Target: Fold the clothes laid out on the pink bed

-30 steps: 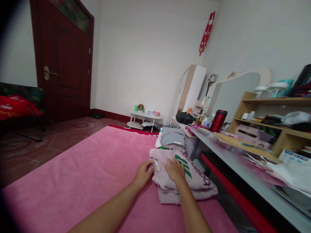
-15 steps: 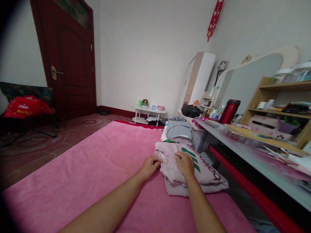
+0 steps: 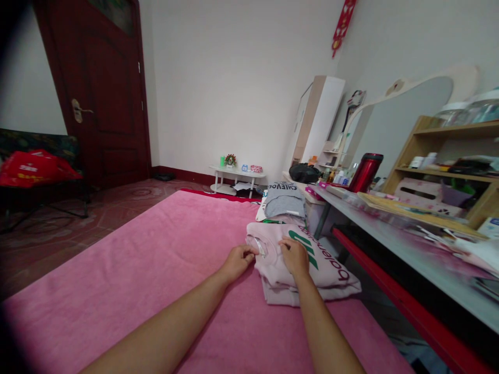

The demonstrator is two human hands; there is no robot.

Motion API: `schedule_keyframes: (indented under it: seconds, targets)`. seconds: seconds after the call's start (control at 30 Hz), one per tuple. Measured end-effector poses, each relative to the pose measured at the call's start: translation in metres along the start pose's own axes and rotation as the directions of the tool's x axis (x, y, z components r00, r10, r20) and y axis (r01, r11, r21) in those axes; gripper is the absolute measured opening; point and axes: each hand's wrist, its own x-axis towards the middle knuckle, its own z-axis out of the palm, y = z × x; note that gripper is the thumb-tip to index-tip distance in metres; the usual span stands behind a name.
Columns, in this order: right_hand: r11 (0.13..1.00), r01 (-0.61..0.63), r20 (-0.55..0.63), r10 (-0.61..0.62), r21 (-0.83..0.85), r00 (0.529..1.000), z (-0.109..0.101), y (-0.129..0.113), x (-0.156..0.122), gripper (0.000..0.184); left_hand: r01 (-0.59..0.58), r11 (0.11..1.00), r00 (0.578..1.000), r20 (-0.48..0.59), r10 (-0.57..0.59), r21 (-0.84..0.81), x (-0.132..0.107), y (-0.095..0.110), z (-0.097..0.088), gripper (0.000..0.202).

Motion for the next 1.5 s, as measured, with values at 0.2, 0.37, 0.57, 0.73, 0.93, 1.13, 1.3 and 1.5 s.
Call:
schedule_keyframes:
  seconds: [0.2,0.37,0.57,0.73,0.93,1.13,1.3,1.5]
  targets:
    - [1.000,-0.005,-0.010,0.005,0.030,1.000,0.000,0.000,0.000,0.029,0.001,1.000,1.000,0.001,-0.001,0.000,-0.001,0.002,0.000,0.028]
    - [0.999,-0.005,-0.011,0.006,0.052,1.000,0.000,0.000,-0.001,0.029,-0.004,1.000,1.000,0.008,0.004,0.006,-0.001,0.002,-0.001,0.027]
    - [0.998,-0.010,-0.014,0.011,0.068,1.000,-0.002,-0.002,-0.001,0.028,-0.006,1.000,1.000,0.005,0.006,0.015,-0.002,0.002,-0.001,0.027]
    - [0.997,-0.013,-0.013,0.014,0.078,1.000,-0.003,-0.004,-0.002,0.028,-0.007,1.000,1.000,0.006,0.007,0.025,-0.002,0.003,-0.002,0.029]
    - [0.996,-0.011,-0.013,0.013,0.091,1.000,-0.002,-0.003,-0.002,0.029,-0.023,0.999,1.000,0.005,0.023,0.031,-0.002,0.002,-0.002,0.028]
    - [0.996,-0.006,-0.015,0.007,0.084,1.000,-0.002,-0.004,-0.002,0.029,-0.030,0.999,1.000,0.000,0.030,0.030,-0.001,0.000,-0.001,0.027]
    - [0.999,-0.008,-0.003,0.009,0.053,1.000,-0.003,-0.005,-0.003,0.029,-0.025,0.999,1.000,0.000,0.025,0.039,-0.003,0.002,-0.001,0.027]
    - [0.997,0.019,0.090,-0.012,-0.080,0.996,-0.012,-0.020,-0.010,0.025,-0.038,0.998,0.999,-0.007,0.039,0.048,-0.003,-0.001,0.001,0.033]
